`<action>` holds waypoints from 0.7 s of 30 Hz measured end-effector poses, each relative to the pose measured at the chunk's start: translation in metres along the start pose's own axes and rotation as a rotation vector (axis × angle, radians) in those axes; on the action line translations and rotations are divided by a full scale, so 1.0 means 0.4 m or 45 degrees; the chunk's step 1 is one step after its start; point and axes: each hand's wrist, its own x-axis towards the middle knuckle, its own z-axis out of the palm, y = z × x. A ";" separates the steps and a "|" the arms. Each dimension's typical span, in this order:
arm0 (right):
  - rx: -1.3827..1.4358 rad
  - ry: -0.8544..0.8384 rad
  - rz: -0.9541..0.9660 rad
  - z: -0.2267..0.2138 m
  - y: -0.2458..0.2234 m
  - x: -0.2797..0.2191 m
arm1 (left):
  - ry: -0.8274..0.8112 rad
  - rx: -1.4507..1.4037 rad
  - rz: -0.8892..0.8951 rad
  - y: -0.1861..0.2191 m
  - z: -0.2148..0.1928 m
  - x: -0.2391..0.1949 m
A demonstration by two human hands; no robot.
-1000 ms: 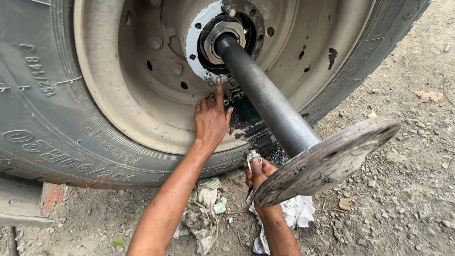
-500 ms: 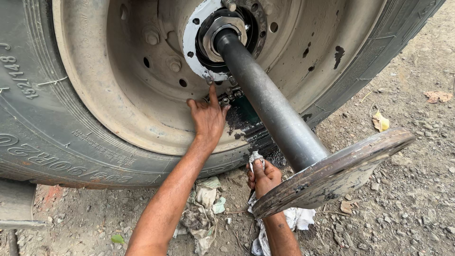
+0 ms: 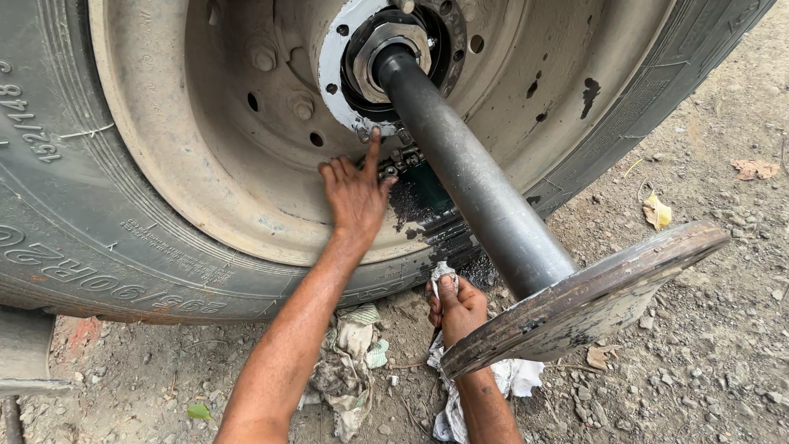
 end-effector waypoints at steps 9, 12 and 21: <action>-0.032 0.003 -0.017 -0.004 0.004 0.007 | -0.016 0.047 -0.019 -0.022 0.057 -0.004; 0.014 -0.005 -0.011 -0.008 0.004 0.011 | 0.459 -0.153 -0.101 0.012 0.057 -0.004; -0.032 0.019 -0.055 -0.019 0.005 0.018 | 0.102 -0.118 -0.036 0.008 0.045 0.011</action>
